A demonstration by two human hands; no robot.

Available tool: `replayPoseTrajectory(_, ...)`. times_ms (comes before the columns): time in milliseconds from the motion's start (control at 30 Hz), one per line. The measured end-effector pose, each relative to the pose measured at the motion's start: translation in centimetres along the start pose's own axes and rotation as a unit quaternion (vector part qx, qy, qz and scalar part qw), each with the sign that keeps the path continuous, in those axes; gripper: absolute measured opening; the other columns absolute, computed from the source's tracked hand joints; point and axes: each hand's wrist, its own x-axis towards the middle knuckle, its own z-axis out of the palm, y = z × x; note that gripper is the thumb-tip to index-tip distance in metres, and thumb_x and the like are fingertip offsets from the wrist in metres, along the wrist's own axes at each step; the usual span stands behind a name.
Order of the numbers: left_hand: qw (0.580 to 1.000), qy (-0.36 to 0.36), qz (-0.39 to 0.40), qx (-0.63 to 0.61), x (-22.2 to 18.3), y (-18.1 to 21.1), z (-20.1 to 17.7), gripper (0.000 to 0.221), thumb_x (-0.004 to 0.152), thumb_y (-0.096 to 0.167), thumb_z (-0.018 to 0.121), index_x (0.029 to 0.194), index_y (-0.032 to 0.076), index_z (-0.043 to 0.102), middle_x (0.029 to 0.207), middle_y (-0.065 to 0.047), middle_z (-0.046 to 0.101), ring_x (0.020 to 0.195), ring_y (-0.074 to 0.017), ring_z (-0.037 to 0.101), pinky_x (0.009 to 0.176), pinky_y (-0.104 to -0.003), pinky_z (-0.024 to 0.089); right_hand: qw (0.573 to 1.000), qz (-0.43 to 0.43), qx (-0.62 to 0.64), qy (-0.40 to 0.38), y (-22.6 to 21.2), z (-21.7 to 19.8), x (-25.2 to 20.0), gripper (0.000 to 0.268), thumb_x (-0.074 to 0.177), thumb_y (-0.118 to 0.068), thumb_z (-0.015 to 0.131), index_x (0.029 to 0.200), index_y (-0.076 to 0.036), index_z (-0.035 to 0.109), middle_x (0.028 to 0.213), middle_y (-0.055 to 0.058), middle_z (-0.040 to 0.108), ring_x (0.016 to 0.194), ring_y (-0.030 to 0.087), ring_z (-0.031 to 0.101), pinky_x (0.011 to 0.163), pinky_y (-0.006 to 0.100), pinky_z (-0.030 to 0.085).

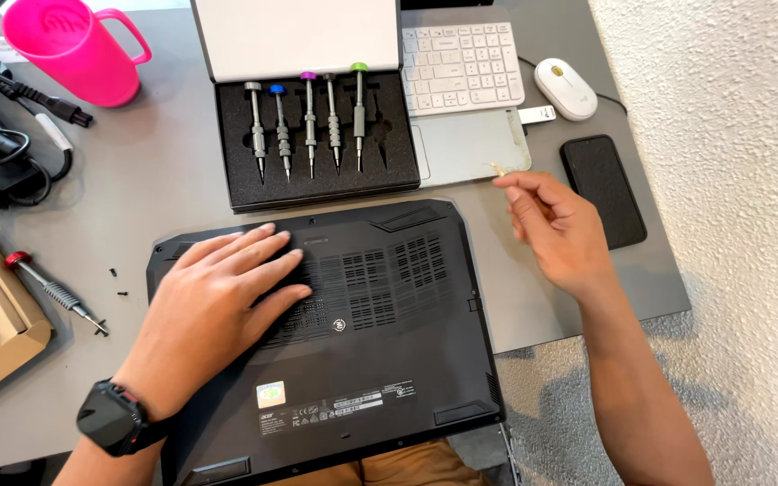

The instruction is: The person uses a screwdriver to remove several screws from the bottom of a laptop, places the screws on the desk, and then uses a pair of tweezers to pry along the seam of the back panel.

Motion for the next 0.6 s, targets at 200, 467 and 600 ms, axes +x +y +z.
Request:
replayPoseTrajectory(200,0.996,-0.033,0.081,-0.021,3.3,2.0,1.1,0.039,0.098,0.041,0.064,0.119,0.009,0.072,0.130,-0.012,0.070,0.127,-0.0305,0.063,0.106,-0.043,0.047,0.976,-0.051,0.206,-0.053,-0.9,-0.6,0.4,0.047,0.093,0.001,0.069,0.139,-0.004,0.060,0.103,0.004,0.060,0.098,0.014,0.062,0.093,0.025,0.053)
replayPoseTrajectory(467,0.989,-0.083,0.117,-0.021,3.5,3.6,3.5,0.046,0.098,0.043,0.063,0.126,0.007,0.067,0.142,-0.020,0.060,0.133,-0.0357,0.056,0.111,-0.046,0.044,0.987,-0.038,0.155,-0.012,-0.6,0.8,2.3,0.023,0.107,-0.024,0.058,0.113,-0.007,0.073,0.076,0.000,0.058,0.071,0.007,0.054,0.066,0.020,0.045)
replayPoseTrajectory(600,0.990,-0.086,0.105,-0.039,3.2,3.6,3.1,0.047,0.099,0.042,0.061,0.131,0.007,0.065,0.146,-0.018,0.058,0.137,-0.0338,0.053,0.113,-0.045,0.042,0.995,-0.047,0.059,-0.064,-0.7,0.8,2.7,0.028,0.107,-0.023,0.052,0.121,-0.008,0.071,0.084,-0.003,0.057,0.073,0.007,0.049,0.067,0.021,0.041)
